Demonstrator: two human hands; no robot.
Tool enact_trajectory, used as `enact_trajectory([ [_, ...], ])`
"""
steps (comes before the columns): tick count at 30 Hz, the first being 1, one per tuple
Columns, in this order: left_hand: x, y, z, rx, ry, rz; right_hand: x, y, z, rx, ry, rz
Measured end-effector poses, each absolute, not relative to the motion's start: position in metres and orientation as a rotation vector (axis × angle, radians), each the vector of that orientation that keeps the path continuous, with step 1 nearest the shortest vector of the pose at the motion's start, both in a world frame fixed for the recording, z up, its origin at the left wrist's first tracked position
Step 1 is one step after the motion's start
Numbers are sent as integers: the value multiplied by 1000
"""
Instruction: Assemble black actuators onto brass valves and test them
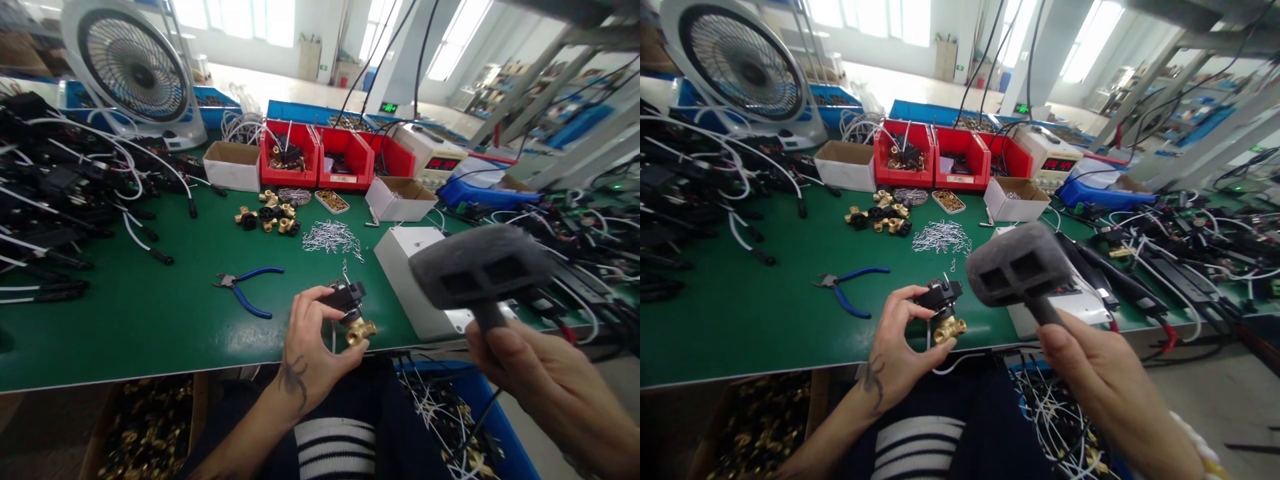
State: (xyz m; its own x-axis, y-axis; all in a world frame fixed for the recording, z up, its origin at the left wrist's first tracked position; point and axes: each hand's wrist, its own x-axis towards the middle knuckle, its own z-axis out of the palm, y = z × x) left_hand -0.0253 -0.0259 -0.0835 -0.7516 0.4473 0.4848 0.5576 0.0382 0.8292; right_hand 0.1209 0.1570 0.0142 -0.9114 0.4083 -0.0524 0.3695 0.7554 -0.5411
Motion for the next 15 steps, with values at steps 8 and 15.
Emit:
enact_trajectory([
  [8,-26,-25,-84,-1034,-2210,-1838,112,150,20,-552,-2791,831],
  [15,-27,-25,-83,-1028,-2218,-1841,106,147,15,-488,-3015,779],
])
